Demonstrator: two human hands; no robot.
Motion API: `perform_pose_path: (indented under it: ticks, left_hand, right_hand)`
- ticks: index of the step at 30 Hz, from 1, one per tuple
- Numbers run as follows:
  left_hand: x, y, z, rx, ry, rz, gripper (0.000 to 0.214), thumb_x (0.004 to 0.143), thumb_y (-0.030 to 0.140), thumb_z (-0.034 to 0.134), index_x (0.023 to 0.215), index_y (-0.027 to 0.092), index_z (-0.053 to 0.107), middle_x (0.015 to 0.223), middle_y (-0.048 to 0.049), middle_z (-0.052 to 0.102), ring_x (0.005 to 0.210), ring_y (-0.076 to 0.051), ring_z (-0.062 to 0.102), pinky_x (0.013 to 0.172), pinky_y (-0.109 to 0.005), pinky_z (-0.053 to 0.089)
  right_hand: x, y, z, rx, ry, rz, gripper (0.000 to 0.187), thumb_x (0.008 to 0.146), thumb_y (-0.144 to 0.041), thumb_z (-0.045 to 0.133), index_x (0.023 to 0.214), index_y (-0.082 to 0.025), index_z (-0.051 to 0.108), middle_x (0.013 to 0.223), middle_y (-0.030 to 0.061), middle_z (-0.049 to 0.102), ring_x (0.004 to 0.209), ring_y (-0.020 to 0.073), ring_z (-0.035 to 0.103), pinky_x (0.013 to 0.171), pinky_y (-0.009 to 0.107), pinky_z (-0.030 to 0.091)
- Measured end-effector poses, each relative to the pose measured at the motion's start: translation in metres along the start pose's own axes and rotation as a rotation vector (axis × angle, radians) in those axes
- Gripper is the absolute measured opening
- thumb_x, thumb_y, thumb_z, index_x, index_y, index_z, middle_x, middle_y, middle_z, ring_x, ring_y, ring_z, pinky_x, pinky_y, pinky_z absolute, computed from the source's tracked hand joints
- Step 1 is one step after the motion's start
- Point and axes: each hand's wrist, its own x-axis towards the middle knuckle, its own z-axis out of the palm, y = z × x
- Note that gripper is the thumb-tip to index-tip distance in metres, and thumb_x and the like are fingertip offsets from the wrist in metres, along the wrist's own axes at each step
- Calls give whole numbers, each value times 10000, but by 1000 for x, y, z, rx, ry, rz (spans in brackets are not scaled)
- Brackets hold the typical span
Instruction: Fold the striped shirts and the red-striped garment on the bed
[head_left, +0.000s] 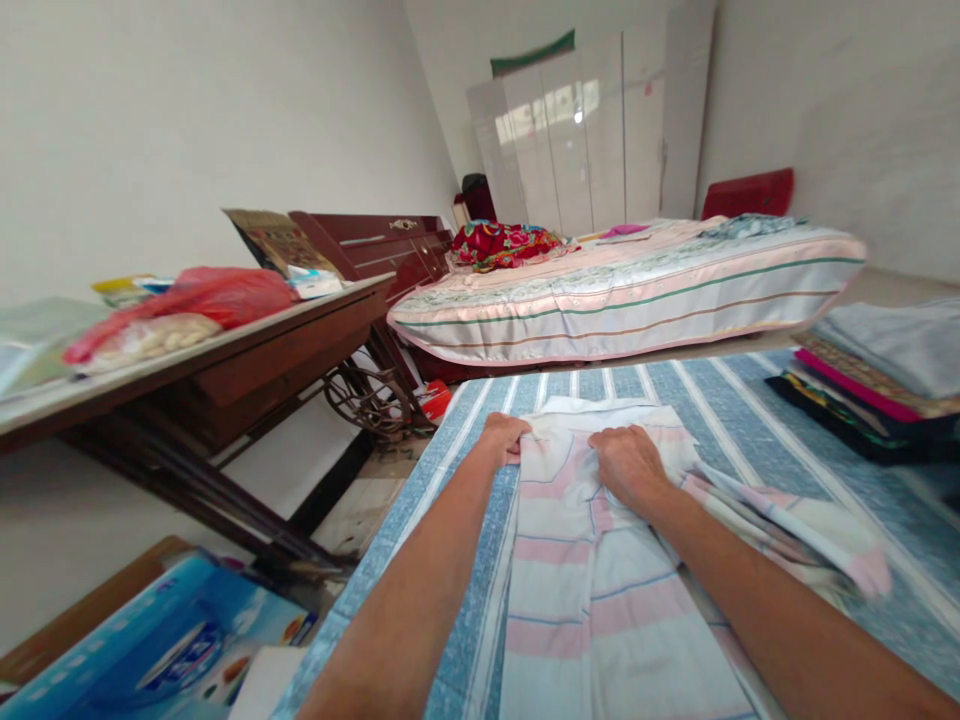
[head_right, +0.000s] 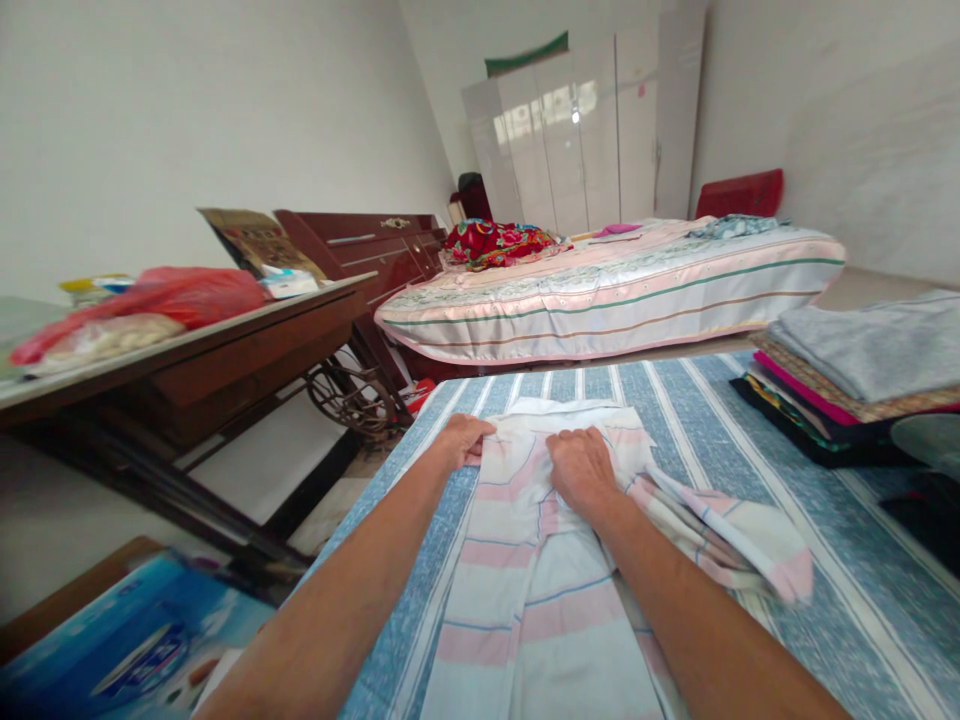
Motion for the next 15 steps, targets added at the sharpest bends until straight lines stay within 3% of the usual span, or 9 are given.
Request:
perform_pose_path:
  ticks: [5, 11, 15]
  left_hand:
    - [1, -8, -3, -24, -9, 4, 193, 602, 80, 725, 590, 128, 538, 430, 25, 518, 414, -112, 516, 489, -267, 470]
    - [3, -27, 1, -136, 45, 223, 223, 599, 126, 713, 561, 156, 496, 403, 78, 448, 383, -70, 453, 416, -183, 377]
    - [1, -42, 6, -234, 44, 362, 137, 618, 161, 691, 626, 144, 556, 448, 69, 499, 394, -57, 446, 401, -162, 335]
  right_hand:
    - [-1, 0, 0, 21, -1, 3, 240, 766, -79, 436, 872, -149, 640, 880, 95, 666, 857, 199, 596, 755, 318, 305]
    - [0, 0, -2, 57, 1, 22, 239, 782, -84, 430, 868, -143, 645, 876, 103, 665, 856, 208, 594, 769, 326, 320]
    - [-1, -4, -12, 95, 27, 39, 245, 834, -150, 410, 877, -163, 651, 902, 98, 665, 892, 215, 589, 786, 322, 341]
